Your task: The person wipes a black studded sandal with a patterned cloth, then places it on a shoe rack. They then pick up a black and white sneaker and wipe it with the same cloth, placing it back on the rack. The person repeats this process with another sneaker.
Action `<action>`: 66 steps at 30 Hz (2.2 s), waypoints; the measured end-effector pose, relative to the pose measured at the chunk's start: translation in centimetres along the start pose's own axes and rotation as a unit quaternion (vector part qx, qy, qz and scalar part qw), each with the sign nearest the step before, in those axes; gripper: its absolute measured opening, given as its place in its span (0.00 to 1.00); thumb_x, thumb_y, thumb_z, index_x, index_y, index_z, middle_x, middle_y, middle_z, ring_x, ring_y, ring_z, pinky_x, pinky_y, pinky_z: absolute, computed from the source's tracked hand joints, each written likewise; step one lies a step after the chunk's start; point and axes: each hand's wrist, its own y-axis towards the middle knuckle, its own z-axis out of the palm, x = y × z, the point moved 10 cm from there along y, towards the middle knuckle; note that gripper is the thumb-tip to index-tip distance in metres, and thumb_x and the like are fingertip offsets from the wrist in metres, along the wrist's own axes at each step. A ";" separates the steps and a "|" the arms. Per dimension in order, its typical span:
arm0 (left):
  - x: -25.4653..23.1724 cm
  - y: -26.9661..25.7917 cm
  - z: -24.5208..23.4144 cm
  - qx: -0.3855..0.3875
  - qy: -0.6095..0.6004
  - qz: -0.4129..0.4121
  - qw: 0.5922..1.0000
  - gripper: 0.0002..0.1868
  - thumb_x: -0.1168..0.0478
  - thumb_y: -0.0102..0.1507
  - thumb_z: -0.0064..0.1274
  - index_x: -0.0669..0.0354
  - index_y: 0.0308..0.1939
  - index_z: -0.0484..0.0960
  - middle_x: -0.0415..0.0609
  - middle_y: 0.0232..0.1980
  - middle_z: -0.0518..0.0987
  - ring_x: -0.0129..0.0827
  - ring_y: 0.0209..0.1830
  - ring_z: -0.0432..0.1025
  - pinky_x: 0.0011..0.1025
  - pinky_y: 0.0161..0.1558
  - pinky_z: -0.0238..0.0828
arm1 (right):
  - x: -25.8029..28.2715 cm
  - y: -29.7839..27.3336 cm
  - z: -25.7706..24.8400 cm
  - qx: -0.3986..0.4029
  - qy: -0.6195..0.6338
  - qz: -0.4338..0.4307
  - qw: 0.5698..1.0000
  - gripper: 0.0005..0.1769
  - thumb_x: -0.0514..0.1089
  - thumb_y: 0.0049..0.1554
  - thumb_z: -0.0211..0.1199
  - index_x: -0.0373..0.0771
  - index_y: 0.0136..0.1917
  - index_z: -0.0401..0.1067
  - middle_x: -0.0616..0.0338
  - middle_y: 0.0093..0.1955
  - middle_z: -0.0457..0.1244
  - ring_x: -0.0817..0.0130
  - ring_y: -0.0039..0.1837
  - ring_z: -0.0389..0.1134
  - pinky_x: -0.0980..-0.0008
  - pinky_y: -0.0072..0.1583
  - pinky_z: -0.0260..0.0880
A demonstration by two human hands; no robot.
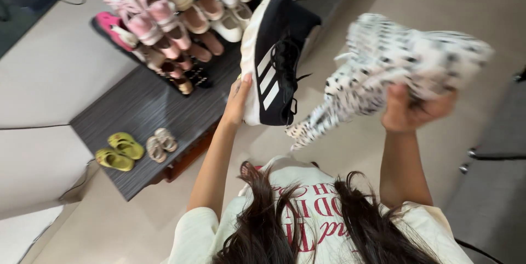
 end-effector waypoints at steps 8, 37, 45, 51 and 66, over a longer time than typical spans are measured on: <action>-0.2 1.7 20.0 0.103 0.056 0.130 0.985 0.40 0.39 0.69 0.45 0.71 0.70 0.70 0.55 0.59 0.79 0.33 0.56 0.72 0.29 0.60 0.68 | -14.2 -1.1 -2.6 0.036 0.200 0.348 0.915 0.41 0.41 0.63 0.67 0.36 0.80 0.46 0.54 0.63 0.56 0.64 0.60 0.58 0.58 0.59 0.58; 1.2 17.0 50.6 0.262 0.063 0.163 0.949 0.33 0.47 0.74 0.43 0.73 0.72 0.67 0.57 0.66 0.76 0.34 0.66 0.68 0.29 0.66 0.63 | -22.9 10.0 -10.7 0.083 -0.332 0.137 0.930 0.27 0.46 0.68 0.57 0.21 0.70 0.60 0.27 0.71 0.55 0.27 0.75 0.52 0.40 0.80 0.45; -1.1 21.6 56.6 0.311 0.063 0.160 0.935 0.31 0.47 0.76 0.40 0.75 0.68 0.72 0.55 0.59 0.79 0.33 0.58 0.71 0.29 0.62 0.67 | -24.5 7.3 -10.1 0.137 -0.434 0.132 0.881 0.20 0.47 0.62 0.58 0.29 0.59 0.66 0.39 0.59 0.60 0.36 0.65 0.59 0.37 0.73 0.49; 1.3 20.8 60.6 0.342 0.073 0.110 0.931 0.33 0.50 0.75 0.42 0.69 0.79 0.64 0.61 0.56 0.77 0.35 0.53 0.64 0.31 0.55 0.61 | -30.8 14.7 -16.9 0.043 -0.418 0.120 0.899 0.29 0.43 0.71 0.53 0.19 0.75 0.53 0.25 0.77 0.51 0.25 0.79 0.50 0.42 0.81 0.44; -1.3 25.1 69.7 0.205 0.089 0.217 0.950 0.35 0.48 0.72 0.47 0.72 0.73 0.65 0.61 0.64 0.77 0.38 0.63 0.72 0.32 0.63 0.69 | -37.0 12.2 -23.2 0.179 -0.283 0.103 0.937 0.25 0.38 0.58 0.57 0.27 0.67 0.62 0.35 0.66 0.60 0.33 0.73 0.55 0.37 0.79 0.40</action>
